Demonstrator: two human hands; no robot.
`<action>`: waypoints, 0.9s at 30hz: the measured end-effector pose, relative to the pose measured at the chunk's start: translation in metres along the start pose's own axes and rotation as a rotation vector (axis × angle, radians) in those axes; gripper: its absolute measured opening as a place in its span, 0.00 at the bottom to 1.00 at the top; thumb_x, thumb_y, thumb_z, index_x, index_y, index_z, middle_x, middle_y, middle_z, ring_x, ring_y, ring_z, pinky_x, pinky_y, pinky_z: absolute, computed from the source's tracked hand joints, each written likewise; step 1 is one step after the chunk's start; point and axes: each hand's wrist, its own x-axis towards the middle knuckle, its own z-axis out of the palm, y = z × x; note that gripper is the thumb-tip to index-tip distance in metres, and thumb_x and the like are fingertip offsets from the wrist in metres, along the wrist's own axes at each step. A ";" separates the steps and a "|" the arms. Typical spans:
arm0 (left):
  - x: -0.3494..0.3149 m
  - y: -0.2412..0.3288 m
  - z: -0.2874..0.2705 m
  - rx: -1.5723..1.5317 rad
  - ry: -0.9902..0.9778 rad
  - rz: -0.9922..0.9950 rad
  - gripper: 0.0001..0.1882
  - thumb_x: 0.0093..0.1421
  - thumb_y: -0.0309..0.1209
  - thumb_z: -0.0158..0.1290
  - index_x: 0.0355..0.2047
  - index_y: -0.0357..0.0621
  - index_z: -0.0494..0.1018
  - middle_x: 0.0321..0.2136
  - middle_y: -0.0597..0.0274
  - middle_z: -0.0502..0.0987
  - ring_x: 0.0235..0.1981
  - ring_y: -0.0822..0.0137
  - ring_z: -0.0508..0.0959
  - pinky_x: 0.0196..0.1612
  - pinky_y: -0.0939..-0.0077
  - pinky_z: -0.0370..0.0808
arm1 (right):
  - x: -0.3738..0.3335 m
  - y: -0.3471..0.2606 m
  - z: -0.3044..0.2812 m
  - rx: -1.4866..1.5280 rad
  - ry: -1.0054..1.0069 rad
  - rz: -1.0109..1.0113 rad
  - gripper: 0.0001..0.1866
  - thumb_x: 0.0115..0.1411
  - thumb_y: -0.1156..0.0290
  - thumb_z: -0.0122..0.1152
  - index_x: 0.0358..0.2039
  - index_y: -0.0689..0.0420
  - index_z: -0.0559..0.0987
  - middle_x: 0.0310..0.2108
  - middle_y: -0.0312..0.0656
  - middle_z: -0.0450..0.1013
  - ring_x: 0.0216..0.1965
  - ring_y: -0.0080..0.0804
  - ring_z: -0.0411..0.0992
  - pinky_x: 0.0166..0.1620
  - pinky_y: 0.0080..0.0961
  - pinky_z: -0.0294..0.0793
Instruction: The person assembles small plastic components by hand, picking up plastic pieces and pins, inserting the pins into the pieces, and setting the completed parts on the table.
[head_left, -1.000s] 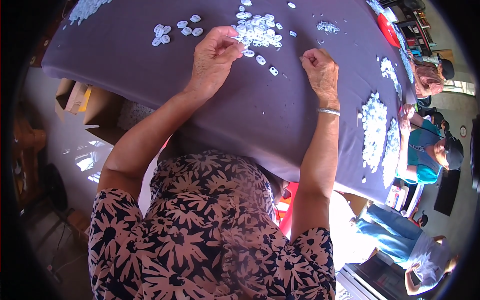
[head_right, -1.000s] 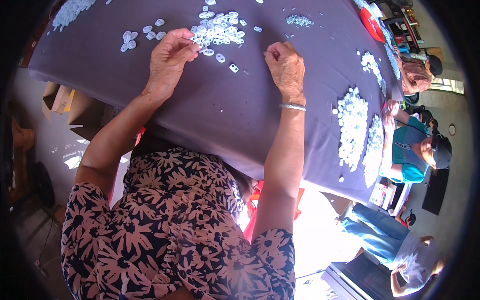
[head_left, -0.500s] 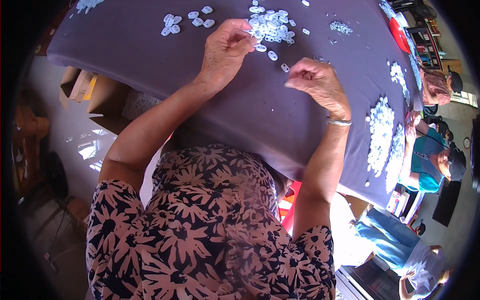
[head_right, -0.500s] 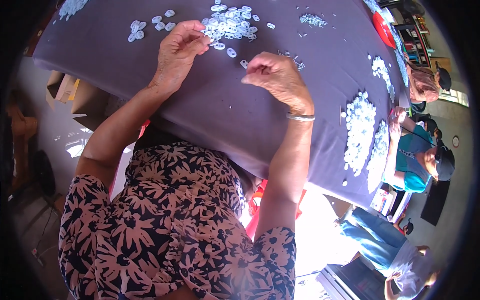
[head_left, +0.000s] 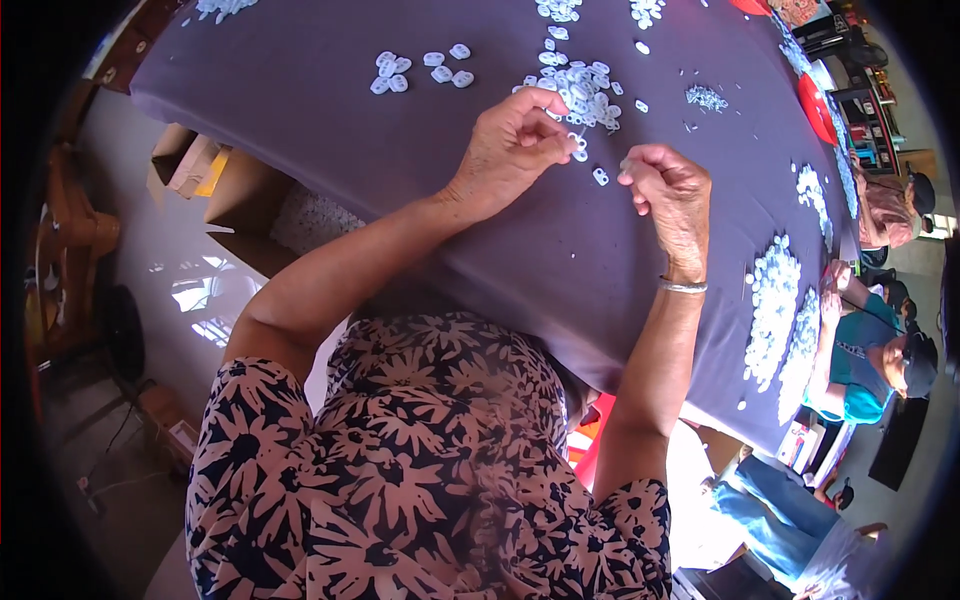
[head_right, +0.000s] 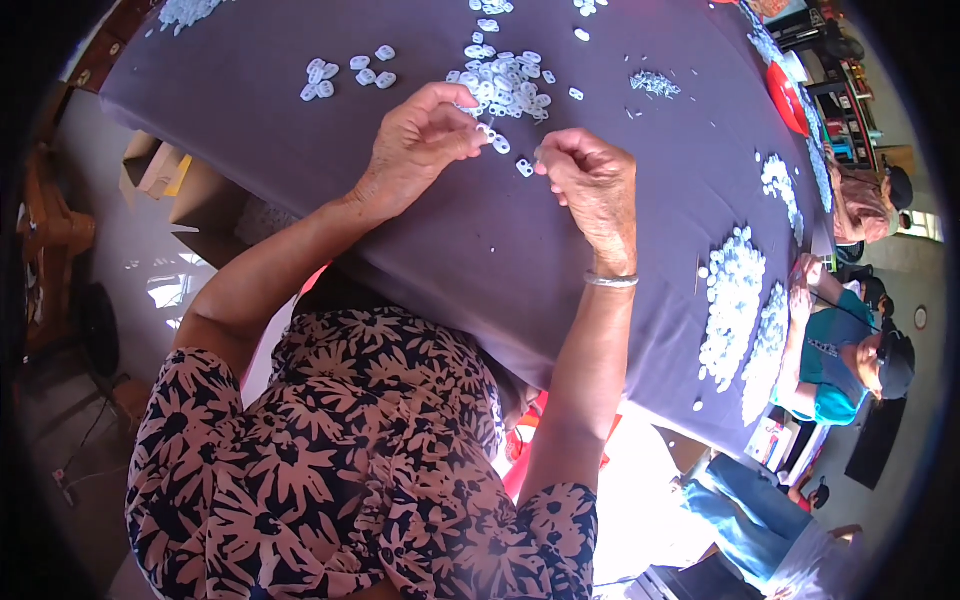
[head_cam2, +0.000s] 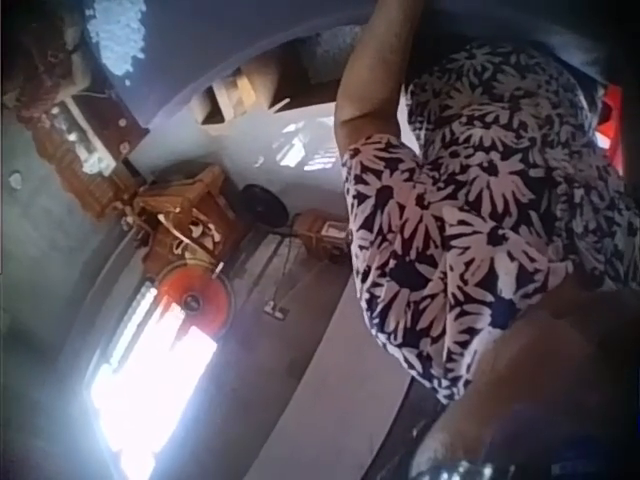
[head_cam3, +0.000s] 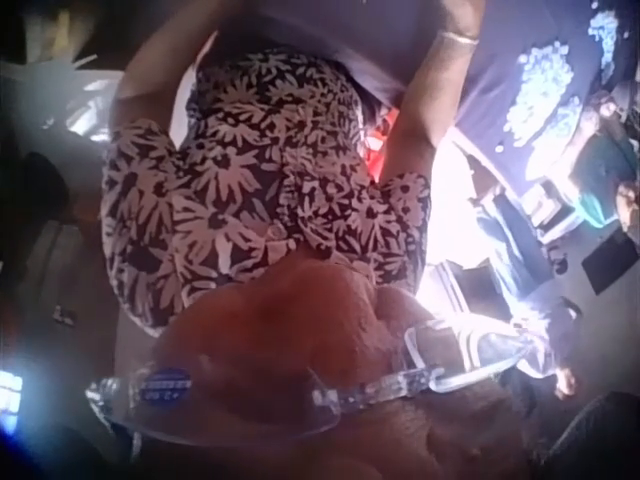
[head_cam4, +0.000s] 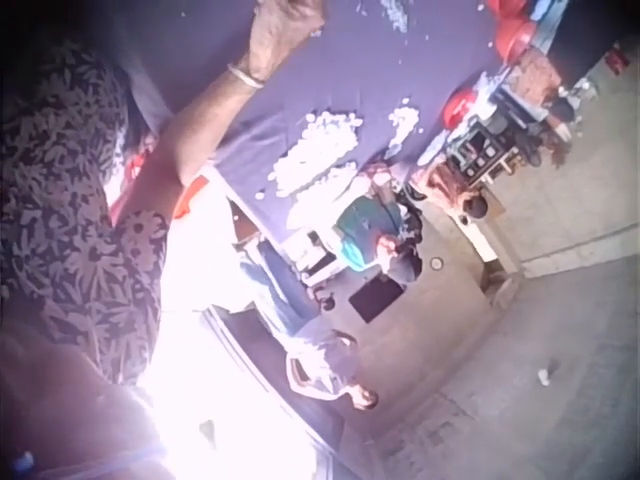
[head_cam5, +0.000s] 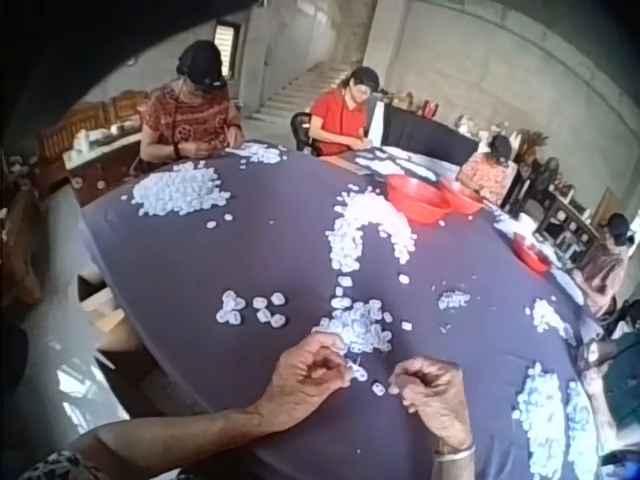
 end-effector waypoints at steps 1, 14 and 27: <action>-0.001 0.000 0.000 -0.019 -0.017 -0.012 0.14 0.55 0.20 0.55 0.40 0.40 0.65 0.26 0.63 0.75 0.27 0.79 0.74 0.30 0.86 0.71 | 0.000 -0.002 0.005 0.100 0.086 0.022 0.03 0.54 0.79 0.56 0.28 0.61 0.79 0.20 0.32 0.71 0.18 0.11 0.62 0.19 0.10 0.61; 0.002 -0.002 -0.008 0.094 -0.020 -0.070 0.11 0.58 0.24 0.54 0.41 0.45 0.68 0.28 0.67 0.73 0.30 0.78 0.73 0.32 0.83 0.70 | 0.009 0.022 -0.019 -0.733 0.053 -0.021 0.02 0.51 0.79 0.58 0.27 0.62 0.76 0.19 0.29 0.69 0.20 0.12 0.63 0.23 0.13 0.63; 0.001 0.001 -0.006 0.129 0.023 -0.082 0.11 0.58 0.24 0.53 0.41 0.45 0.68 0.29 0.66 0.74 0.30 0.77 0.73 0.32 0.82 0.71 | 0.007 0.020 -0.002 -0.390 -0.049 -0.249 0.06 0.49 0.79 0.66 0.28 0.61 0.78 0.23 0.30 0.70 0.23 0.14 0.65 0.28 0.13 0.66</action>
